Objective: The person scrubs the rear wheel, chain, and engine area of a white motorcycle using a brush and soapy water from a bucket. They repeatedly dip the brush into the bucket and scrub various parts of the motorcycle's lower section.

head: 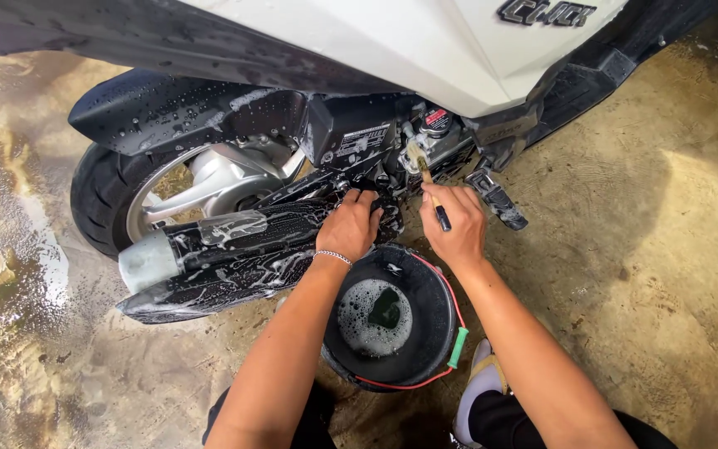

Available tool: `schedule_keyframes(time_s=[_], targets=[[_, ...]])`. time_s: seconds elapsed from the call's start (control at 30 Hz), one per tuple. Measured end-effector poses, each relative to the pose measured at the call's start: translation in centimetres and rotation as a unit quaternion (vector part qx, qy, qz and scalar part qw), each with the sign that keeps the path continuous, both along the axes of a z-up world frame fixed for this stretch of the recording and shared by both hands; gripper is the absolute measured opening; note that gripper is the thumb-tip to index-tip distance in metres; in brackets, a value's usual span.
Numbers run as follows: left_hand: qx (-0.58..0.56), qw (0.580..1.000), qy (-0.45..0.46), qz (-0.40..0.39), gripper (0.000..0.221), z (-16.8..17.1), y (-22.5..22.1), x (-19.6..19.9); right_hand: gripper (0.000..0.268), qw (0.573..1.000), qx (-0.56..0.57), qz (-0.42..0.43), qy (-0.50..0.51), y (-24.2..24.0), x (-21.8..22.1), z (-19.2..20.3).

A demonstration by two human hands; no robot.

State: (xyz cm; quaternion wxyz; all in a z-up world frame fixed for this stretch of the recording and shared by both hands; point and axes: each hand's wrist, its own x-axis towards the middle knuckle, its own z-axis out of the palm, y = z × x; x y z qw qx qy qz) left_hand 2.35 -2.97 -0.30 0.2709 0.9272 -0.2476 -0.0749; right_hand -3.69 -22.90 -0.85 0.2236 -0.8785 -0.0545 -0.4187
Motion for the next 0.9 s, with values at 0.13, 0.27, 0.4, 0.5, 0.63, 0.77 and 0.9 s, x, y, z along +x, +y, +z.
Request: schedule_keyframes(time_s=[0.13, 0.27, 0.4, 0.5, 0.63, 0.77, 0.9], targets=[[0.018, 1.0, 0.001, 0.004, 0.039, -2.3, -0.8, 0.6, 0.013, 0.999, -0.036, 0.01, 0.009, -1.5, 0.3, -2.6], [0.01, 1.0, 0.002, 0.003, 0.039, -2.1, -0.6, 1.0, 0.015, 0.999, -0.04, 0.002, -0.034, -1.6, 1.6, -3.7], [0.005, 1.0, 0.018, -0.005, 0.04, -2.2, -0.6, 1.2, 0.013, 0.999, -0.033, -0.006, -0.011, 0.4, -0.2, -0.7], [0.019, 0.999, 0.03, -0.018, 0.044, 1.0, 0.4, 0.2, 0.018, 0.998, 0.049, -0.005, -0.028, -0.7, 0.9, -4.0], [0.058, 0.998, 0.021, -0.002, 0.051, 0.8, 1.2, 0.3, 0.013, 0.998, 0.067, 0.002, 0.001, 1.2, 0.0, -3.5], [0.068, 0.997, 0.038, 0.013, 0.049, 0.7, 2.1, 0.3, 0.01, 0.99, 0.134, -0.034, -0.035, 2.2, -0.3, -2.0], [0.062, 0.996, 0.062, 0.006, 0.051, 1.5, 2.5, 0.0, 0.007, 0.986, 0.161, -0.027, -0.015, 2.4, 0.6, -4.4]])
